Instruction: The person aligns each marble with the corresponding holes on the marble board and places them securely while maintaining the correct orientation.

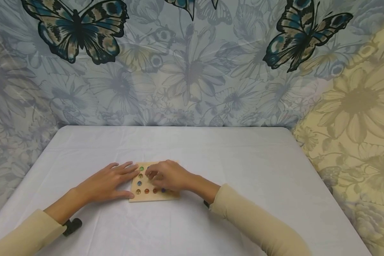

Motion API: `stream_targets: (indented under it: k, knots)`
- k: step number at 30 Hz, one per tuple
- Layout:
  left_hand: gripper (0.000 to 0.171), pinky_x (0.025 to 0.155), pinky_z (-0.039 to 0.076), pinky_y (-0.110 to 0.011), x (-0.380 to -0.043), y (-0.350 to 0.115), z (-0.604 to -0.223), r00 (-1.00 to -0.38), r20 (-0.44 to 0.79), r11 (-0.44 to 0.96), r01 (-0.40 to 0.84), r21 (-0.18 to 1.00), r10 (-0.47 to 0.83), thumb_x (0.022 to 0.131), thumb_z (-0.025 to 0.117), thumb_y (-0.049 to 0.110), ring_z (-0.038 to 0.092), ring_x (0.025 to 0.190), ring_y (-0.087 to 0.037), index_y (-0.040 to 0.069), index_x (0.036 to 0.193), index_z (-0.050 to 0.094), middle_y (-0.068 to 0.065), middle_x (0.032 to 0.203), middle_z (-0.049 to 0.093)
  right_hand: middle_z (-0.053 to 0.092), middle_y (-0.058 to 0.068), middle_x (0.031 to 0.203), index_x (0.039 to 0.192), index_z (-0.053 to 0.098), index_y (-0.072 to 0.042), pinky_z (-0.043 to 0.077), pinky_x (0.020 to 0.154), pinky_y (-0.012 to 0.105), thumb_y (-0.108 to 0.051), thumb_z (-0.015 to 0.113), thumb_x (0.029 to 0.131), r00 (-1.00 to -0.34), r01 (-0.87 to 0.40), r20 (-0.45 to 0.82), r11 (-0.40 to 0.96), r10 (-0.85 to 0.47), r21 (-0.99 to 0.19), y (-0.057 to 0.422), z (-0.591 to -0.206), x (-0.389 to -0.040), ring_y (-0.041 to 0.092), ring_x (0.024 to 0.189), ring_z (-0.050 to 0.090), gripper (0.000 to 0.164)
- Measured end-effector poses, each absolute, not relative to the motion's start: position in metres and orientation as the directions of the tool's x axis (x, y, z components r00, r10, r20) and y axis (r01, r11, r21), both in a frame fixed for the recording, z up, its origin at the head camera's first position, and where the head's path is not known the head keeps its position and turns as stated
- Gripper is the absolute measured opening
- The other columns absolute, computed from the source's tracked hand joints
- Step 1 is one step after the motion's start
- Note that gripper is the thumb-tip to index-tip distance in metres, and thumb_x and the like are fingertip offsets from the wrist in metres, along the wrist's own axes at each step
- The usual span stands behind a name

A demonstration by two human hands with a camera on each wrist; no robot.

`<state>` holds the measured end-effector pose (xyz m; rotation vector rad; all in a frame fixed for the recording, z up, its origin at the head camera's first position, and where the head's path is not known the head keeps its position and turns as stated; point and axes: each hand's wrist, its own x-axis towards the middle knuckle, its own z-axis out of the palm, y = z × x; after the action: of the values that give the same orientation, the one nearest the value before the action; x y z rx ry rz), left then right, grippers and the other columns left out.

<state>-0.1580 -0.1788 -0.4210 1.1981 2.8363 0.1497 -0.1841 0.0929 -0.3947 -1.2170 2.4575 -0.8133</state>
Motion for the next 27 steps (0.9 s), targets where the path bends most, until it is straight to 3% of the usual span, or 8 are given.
stream_targets:
  k: [6,13,27]
  knots:
    - [0.082,0.108,0.035,-0.059,-0.157,-0.178,-0.421,-0.703,-0.016,0.700,0.706,0.109,0.711,0.091,0.052,0.069,0.039,0.142,-0.032,0.011,0.149,0.049,-0.009,0.154,0.044,0.074,-0.001,0.102,0.118,0.070,-0.006,0.048,0.095,0.041,-0.008,0.073,0.090,-0.641,-0.634,0.048,0.494,-0.766,-0.594,0.112,-0.386,-0.190,0.014,0.096,0.068,0.028]
    - [0.081,0.108,0.034,-0.059,-0.157,-0.178,-0.421,-0.703,-0.010,0.699,0.705,0.115,0.711,0.091,0.054,0.068,0.039,0.142,-0.032,0.011,0.148,0.049,-0.009,0.154,0.044,0.074,-0.002,0.103,0.117,0.071,-0.006,0.050,0.097,0.040,-0.007,0.076,0.088,-0.688,-0.606,0.045,0.539,-0.724,-0.586,0.143,-0.387,-0.194,0.010,0.099,0.067,0.029]
    - [0.082,0.107,0.036,-0.059,-0.158,-0.179,-0.423,-0.699,-0.003,0.695,0.712,0.097,0.716,0.091,0.053,0.068,0.039,0.142,-0.032,0.011,0.149,0.049,-0.009,0.153,0.044,0.074,-0.002,0.104,0.117,0.069,-0.003,0.052,0.094,0.048,-0.005,0.074,0.089,-0.722,-0.584,0.048,0.571,-0.690,-0.578,0.198,-0.400,-0.191,0.016,0.102,0.068,0.029]
